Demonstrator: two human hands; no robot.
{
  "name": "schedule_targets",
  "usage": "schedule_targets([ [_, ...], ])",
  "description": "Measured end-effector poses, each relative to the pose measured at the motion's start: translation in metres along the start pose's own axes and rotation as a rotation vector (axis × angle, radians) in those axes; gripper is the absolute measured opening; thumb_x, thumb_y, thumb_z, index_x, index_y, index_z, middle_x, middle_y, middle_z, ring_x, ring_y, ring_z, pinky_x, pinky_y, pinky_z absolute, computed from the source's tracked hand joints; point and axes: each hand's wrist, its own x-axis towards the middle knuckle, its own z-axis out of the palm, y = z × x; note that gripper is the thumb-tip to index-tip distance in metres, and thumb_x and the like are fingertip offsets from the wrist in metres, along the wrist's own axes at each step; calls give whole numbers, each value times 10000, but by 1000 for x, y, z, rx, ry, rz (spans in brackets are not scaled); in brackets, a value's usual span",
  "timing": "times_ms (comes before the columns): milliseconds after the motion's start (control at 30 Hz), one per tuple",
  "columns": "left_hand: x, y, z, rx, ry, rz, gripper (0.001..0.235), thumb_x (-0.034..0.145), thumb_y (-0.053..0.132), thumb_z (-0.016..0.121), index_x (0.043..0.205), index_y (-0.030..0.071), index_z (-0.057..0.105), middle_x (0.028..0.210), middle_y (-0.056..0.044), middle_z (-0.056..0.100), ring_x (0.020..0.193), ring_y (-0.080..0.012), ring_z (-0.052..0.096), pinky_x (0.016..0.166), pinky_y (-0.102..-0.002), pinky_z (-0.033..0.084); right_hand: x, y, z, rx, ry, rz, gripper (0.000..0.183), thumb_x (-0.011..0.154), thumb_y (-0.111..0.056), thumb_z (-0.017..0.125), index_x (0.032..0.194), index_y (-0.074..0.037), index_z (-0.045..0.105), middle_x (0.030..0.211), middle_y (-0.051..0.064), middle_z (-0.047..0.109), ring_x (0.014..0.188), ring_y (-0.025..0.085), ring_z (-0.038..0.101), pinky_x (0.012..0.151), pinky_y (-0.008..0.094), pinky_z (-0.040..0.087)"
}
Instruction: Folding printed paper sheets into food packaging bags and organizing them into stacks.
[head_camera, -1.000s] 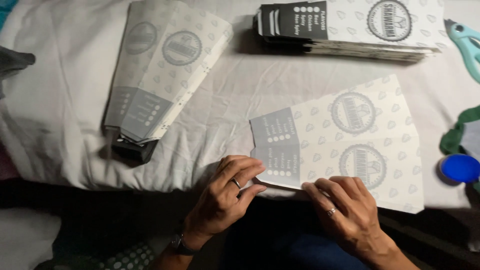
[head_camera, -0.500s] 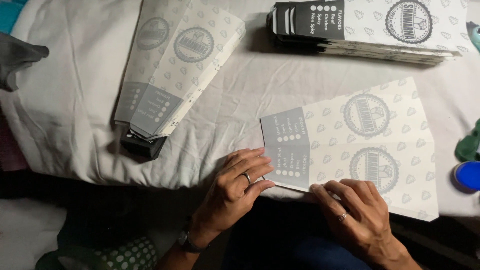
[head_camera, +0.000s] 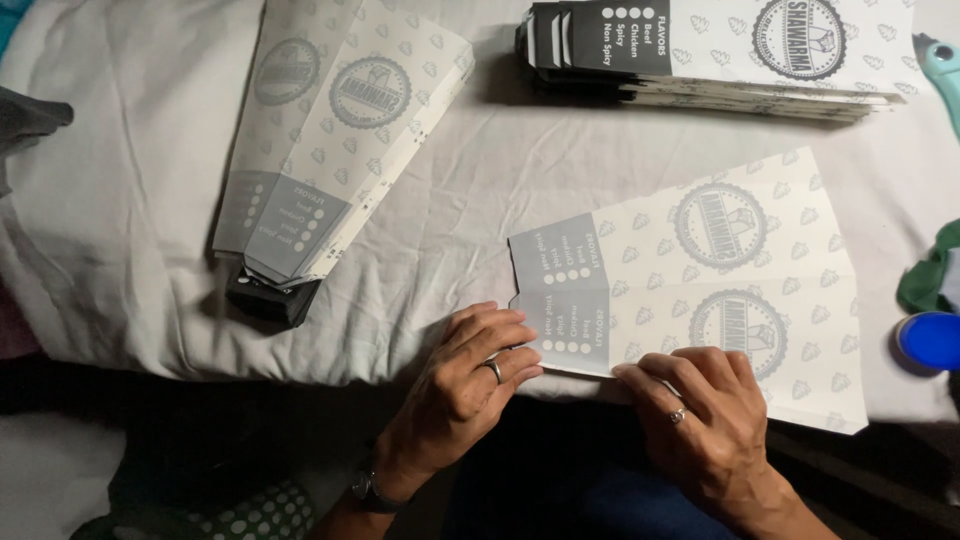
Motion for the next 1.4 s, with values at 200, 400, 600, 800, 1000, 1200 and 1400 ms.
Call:
schedule_targets([
  [200,2,1,4,28,39,-27,143,867,-88,809,892,9,707,1010,-107,654,997,-290,663,977,-481,543,-5,0,1,-62,18,17,183,999,-101,678,1161,-183,657,1032,32,685,868,258,631,747,386,385],
  [400,11,9,6,35,42,-124,168,920,-49,738,809,-14,617,951,-93,584,915,-281,569,856,-390,498,16,7,-10,218,-81,43,157,1009,-23,525,989,-65,674,833,40,635,680,210,505,623,320,447],
  [600,10,13,11,73,6,-303,180,929,29,711,810,-3,580,945,-120,509,893,-283,517,839,-398,454,12,25,-8,339,-203,207,203,913,-30,676,1023,-190,733,837,-32,689,680,133,653,576,277,525],
  [800,9,15,15,56,23,-395,179,882,53,770,828,17,603,941,-98,520,929,-267,532,878,-383,490,21,25,-9,380,-219,272,81,890,-155,748,965,-150,719,758,-13,657,597,147,612,570,281,492],
  [1000,8,15,16,-28,67,-498,237,884,85,776,807,28,559,942,-98,540,1010,-259,599,911,-359,548,21,29,-8,363,-284,301,104,866,-92,751,934,-162,714,750,-8,643,544,183,572,508,315,486],
  [1200,12,18,13,7,66,-411,80,953,-12,657,915,43,700,995,-79,532,950,-256,514,809,-339,511,25,30,-8,376,-384,387,101,838,-137,781,920,-175,736,739,-15,641,533,178,581,508,320,489],
  [1400,4,24,18,304,71,59,129,975,22,750,1092,-34,755,1083,-101,630,933,-296,517,775,-469,518,25,28,-7,380,-352,386,129,816,-173,820,900,-170,722,713,-16,614,526,167,577,507,304,487],
])
